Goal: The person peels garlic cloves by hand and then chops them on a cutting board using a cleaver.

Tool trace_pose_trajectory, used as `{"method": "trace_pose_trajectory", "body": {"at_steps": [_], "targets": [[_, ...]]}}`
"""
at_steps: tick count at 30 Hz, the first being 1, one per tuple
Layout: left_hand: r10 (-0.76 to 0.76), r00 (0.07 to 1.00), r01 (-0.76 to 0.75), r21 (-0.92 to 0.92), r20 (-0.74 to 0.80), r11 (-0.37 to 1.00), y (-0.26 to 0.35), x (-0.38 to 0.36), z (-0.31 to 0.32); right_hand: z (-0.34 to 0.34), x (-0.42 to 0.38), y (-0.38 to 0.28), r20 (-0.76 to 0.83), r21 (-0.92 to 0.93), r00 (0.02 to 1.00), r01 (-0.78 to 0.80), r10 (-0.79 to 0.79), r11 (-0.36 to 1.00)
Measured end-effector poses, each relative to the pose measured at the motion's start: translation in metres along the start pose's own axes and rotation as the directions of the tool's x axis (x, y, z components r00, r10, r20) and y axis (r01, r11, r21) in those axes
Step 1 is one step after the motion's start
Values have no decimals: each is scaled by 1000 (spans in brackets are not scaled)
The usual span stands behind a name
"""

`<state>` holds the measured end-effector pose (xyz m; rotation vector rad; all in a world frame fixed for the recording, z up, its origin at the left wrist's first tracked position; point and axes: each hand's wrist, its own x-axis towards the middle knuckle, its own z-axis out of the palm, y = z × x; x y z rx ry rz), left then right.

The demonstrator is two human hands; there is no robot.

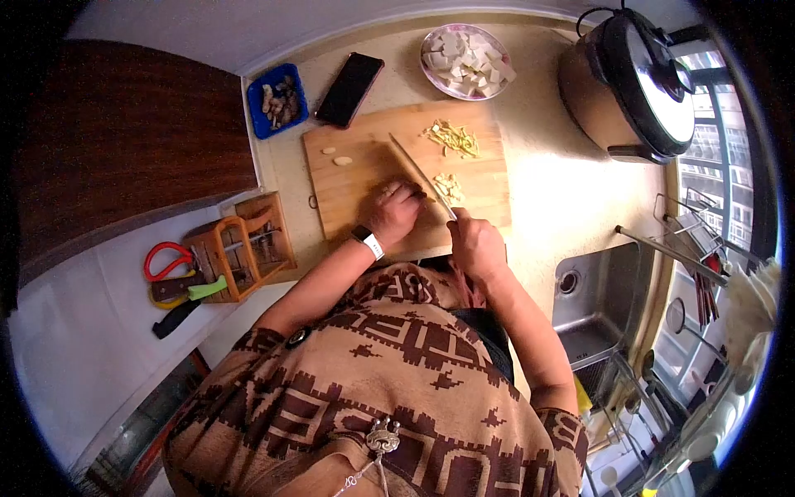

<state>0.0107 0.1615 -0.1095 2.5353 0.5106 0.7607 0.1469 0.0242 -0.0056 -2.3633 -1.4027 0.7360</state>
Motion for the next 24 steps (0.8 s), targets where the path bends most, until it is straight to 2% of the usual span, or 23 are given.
{"method": "trace_pose_trajectory", "body": {"at_steps": [2,4,8,16,17,18,21,22,24], "targets": [[-12,1000,12,-18,-7,1000,3,1,-5,2,0,1,-29,37,1000,3,-2,999],[21,999,-21,-2,-33,1000,5,2,-8,-4,-1,-3,22,25,999,-29,28,999],[-5,1000,5,-25,-10,1000,4,0,-7,-3,-5,-1,58,-23,998,0,1,1000],[31,999,-31,14,-7,999,0,-4,-3,26,15,-4,-45,-132,993,100,-107,986],[30,1000,-30,17,-7,999,-1,-4,-3,25,16,-8,-31,-109,998,42,-45,993],[34,999,-34,4,-14,999,0,-3,-5,26,17,-6,-29,-108,999,42,-45,993],[34,999,-34,-21,-9,999,0,0,-6,23,19,5,-73,76,997,1,5,997],[27,1000,-26,-27,10,999,-2,0,-6,20,19,3,-73,73,997,7,-2,997],[1,1000,-2,-36,-28,999,-1,-2,-4,9,11,-2,59,34,998,17,-19,999]]}}
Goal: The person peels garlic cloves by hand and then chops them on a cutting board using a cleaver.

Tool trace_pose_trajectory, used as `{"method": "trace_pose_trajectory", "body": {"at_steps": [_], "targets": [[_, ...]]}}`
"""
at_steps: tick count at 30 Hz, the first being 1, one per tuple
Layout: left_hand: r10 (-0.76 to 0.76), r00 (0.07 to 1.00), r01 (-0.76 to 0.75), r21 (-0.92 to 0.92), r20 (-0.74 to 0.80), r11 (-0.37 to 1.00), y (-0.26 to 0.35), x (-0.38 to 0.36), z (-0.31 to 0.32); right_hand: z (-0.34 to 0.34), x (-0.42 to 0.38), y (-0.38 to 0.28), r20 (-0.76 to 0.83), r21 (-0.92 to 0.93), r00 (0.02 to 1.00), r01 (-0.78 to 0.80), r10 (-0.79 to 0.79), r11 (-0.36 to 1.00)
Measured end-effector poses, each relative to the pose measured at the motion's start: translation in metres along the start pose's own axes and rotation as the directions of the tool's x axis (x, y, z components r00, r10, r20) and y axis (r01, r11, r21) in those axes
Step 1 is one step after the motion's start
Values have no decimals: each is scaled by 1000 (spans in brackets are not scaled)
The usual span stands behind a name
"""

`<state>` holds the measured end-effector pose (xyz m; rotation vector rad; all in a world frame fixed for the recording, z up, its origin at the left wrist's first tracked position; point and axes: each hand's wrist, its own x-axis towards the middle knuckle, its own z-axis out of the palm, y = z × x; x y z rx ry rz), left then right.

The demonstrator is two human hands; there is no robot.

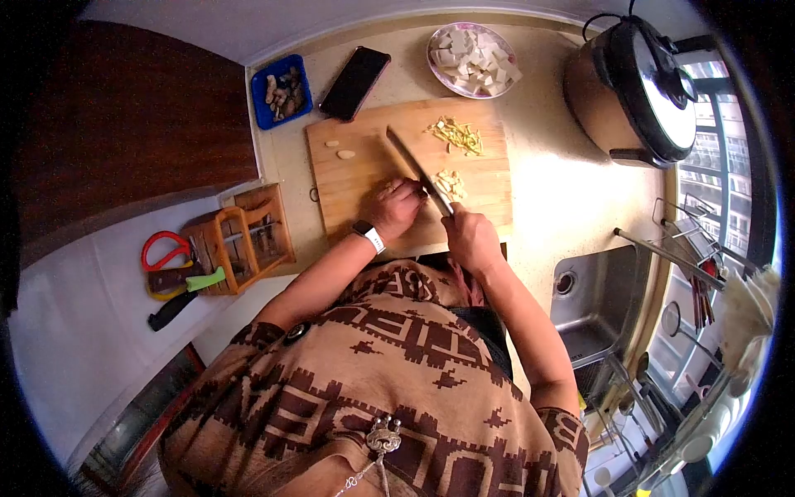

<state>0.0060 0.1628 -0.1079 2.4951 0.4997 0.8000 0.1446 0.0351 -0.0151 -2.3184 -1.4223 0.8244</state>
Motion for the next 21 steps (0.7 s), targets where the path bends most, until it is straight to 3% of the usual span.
{"method": "trace_pose_trajectory", "body": {"at_steps": [5,8,10,12,15,17,21], "targets": [[-23,999,23,7,-39,1000,1,-1,1,13,6,-1,-31,-55,999,33,-34,998],[2,1000,-3,59,21,998,-2,-3,-1,23,14,-3,-134,-85,990,29,-40,996],[9,1000,-10,-37,-28,999,-2,4,-3,19,18,0,-152,95,988,-9,23,995],[22,999,-23,-40,-30,999,-4,5,-3,10,16,2,-129,98,991,-27,40,995],[1,998,-4,-45,-64,999,-3,1,3,-1,0,-4,-20,-29,999,34,-35,999],[-25,995,20,-50,-98,999,-4,-2,8,4,4,-5,-24,-52,999,22,-24,998],[18,1000,-18,13,-12,1000,-2,-2,-3,26,18,-9,-101,-67,995,-17,10,998]]}}
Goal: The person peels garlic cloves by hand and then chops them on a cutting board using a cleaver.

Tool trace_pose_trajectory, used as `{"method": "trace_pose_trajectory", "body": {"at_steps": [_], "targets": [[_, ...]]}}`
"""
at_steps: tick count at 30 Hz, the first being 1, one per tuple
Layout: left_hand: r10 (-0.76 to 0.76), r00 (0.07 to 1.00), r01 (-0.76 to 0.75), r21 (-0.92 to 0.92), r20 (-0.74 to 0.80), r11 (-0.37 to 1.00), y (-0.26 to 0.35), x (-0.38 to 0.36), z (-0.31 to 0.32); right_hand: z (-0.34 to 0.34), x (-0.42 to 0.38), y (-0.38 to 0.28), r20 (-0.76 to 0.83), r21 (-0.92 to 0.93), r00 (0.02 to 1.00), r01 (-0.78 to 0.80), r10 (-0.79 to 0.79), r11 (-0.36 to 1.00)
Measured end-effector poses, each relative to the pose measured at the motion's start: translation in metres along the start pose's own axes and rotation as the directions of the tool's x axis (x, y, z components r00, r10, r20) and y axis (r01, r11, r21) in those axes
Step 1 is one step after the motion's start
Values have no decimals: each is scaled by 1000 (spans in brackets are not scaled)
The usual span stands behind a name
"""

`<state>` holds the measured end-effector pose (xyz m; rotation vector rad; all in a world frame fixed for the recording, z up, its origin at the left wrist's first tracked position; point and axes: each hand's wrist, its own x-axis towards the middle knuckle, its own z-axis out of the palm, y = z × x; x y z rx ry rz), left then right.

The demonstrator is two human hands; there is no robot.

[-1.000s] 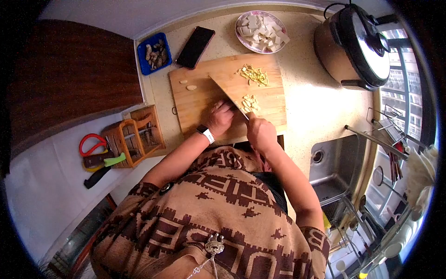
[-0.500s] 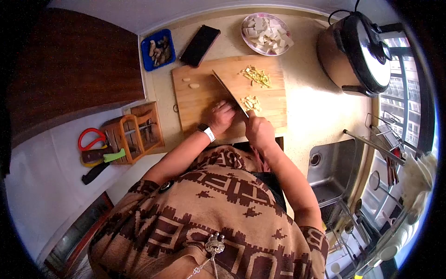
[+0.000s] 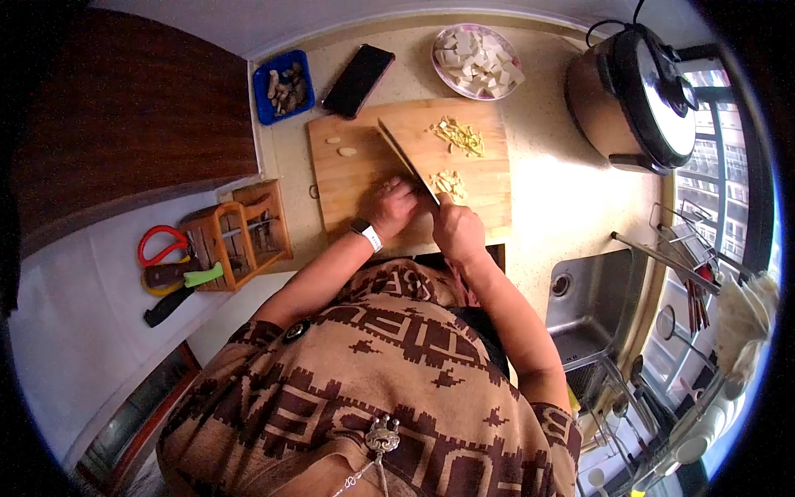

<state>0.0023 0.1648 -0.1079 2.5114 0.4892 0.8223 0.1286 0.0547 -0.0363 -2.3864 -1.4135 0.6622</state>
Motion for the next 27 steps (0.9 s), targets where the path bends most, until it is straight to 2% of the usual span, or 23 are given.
{"method": "trace_pose_trajectory", "body": {"at_steps": [2,5,7,9,10,14,18,20,21,23,25,26,27], "targets": [[7,1000,-7,-20,11,1000,2,1,-3,3,3,1,-73,127,997,-17,26,992],[2,999,0,-44,51,999,-2,-1,-3,-6,4,8,-46,237,999,1,10,972],[-19,999,22,-82,45,996,0,0,-3,-18,-7,5,23,194,999,-29,25,981],[-7,1000,7,-54,1,999,-3,-3,4,-24,-15,5,66,7,996,65,-65,998],[5,999,-5,-21,-36,1000,-5,-5,7,-18,-14,10,54,-4,994,93,-92,996],[40,999,-40,-29,-14,999,-11,-9,11,2,0,-1,-13,-58,998,55,-56,997],[38,999,-38,-83,-6,996,-9,-5,5,-1,3,0,-110,80,994,34,-26,996],[41,999,-43,-82,-24,996,-14,-7,7,-4,4,7,-1,193,1000,-10,11,981],[35,999,-37,-67,-36,997,-13,-7,7,-7,0,4,3,194,1000,-10,10,981],[29,998,-32,-60,-49,998,-8,-5,8,-20,-13,-1,40,26,996,74,-75,997],[33,992,-39,-46,-121,998,-7,-6,8,-16,-12,0,38,2,994,99,-99,995],[28,998,-29,-9,-48,1000,-7,-8,6,-13,-7,-2,31,-9,997,68,-67,998],[25,999,-26,-7,-47,1000,-7,-10,3,-9,-5,-5,23,-19,999,38,-37,999]]}}
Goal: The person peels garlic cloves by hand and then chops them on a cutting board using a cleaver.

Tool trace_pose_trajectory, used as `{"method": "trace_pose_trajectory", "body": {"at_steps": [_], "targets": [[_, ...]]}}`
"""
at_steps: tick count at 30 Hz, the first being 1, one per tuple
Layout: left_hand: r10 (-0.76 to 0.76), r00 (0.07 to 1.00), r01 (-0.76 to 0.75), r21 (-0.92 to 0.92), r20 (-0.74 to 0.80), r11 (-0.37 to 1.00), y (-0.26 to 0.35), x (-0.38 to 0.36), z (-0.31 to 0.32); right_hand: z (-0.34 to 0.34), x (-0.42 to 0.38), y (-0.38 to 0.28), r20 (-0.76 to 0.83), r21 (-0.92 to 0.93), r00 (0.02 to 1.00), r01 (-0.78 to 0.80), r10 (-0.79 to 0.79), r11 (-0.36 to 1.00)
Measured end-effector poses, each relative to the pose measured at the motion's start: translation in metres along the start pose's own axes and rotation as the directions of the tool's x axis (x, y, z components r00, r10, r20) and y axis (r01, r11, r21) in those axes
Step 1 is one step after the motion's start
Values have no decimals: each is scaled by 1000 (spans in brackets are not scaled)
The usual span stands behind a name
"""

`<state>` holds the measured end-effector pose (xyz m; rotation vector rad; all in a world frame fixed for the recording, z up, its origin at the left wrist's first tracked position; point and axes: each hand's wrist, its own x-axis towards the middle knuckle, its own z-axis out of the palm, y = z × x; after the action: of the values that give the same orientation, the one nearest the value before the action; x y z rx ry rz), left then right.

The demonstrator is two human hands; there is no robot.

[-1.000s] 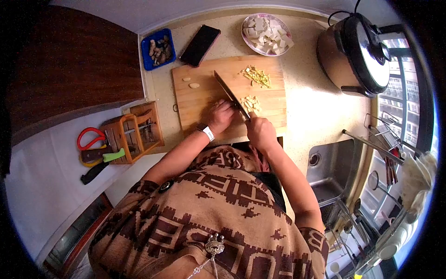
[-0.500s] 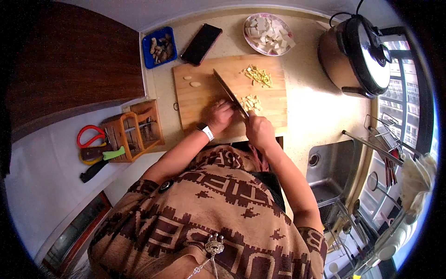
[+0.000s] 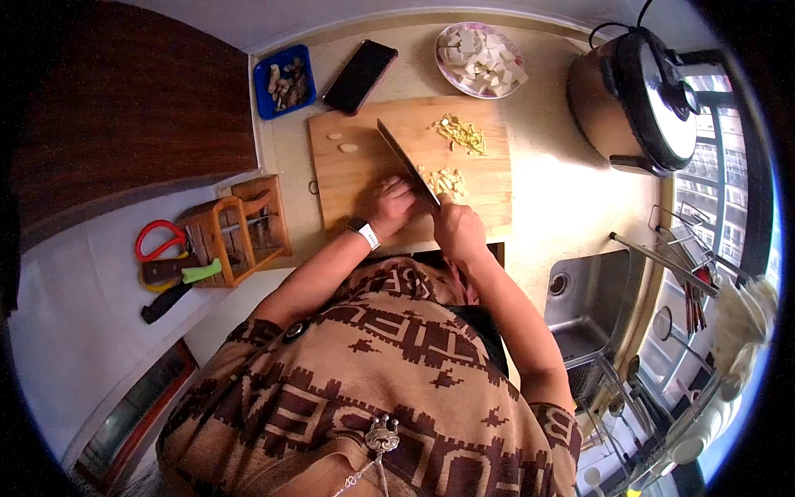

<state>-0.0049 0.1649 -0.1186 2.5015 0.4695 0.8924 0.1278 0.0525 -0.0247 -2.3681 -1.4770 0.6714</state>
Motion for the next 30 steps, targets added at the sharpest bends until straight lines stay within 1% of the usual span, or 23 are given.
{"method": "trace_pose_trajectory", "body": {"at_steps": [1,2,3,4,6,7,9,10,11,12,14,16,17,18,19,21,22,23,24,25,27,29,30], "targets": [[-13,999,13,-19,46,1000,1,-2,-3,5,0,1,1,2,1000,3,-3,1000],[-21,996,24,-36,89,999,-1,-1,-4,13,2,4,-76,21,997,28,-27,999],[-18,996,21,-37,87,999,-2,-1,-4,16,3,6,-153,36,987,49,-43,998],[2,997,2,-57,71,998,-2,1,-4,15,3,10,-156,35,987,47,-41,998],[21,998,-17,-77,53,997,-2,3,-3,8,6,14,-33,225,999,-30,38,974],[24,999,-21,-79,38,997,-2,4,-3,3,4,13,-33,225,999,-26,35,974],[23,999,-20,-83,27,996,-2,2,-3,-9,-6,8,-2,166,999,50,-50,985],[19,1000,-20,-80,-12,997,0,1,-1,-8,-6,9,0,164,999,46,-47,985],[18,998,-22,-78,-53,997,0,1,1,-4,-5,11,9,124,999,49,-50,991],[18,998,-22,-80,-52,997,0,2,0,0,-3,12,18,85,998,53,-55,995],[17,1000,-16,-41,22,999,-1,1,-3,12,2,12,-11,88,999,49,-48,995],[5,999,-4,-38,41,999,-3,-1,-4,15,5,11,-47,92,998,48,-43,995],[-8,998,11,-40,63,999,-1,-1,-4,12,3,11,-38,148,999,19,-14,989],[-5,998,8,-42,61,999,0,-1,-2,10,2,12,-31,200,999,-8,14,980],[-10,999,13,-62,54,998,0,-2,-1,7,1,14,-32,198,999,-8,14,980],[-22,999,25,-75,47,997,-2,-2,-2,-2,-1,14,27,204,999,-27,21,979],[-8,1000,8,-63,13,998,-1,-3,-3,-4,-4,11,30,206,999,-27,21,978],[10,1000,-12,-52,-24,999,-1,-2,-2,-7,-6,8,48,143,999,15,-22,990],[12,1000,-13,-57,-28,998,-1,-2,2,-9,-8,9,67,75,996,57,-62,996],[6,999,-7,-29,-35,1000,-1,-3,3,0,-7,16,-13,99,995,105,-104,990],[-4,999,4,2,-40,1000,-1,-7,2,14,-2,16,-37,95,996,90,-87,991],[25,995,-28,25,102,999,-6,-8,-3,19,1,16,-65,93,995,84,-78,992],[25,994,-28,25,103,999,-5,-9,-4,18,0,15,-52,126,998,50,-43,991]]}}
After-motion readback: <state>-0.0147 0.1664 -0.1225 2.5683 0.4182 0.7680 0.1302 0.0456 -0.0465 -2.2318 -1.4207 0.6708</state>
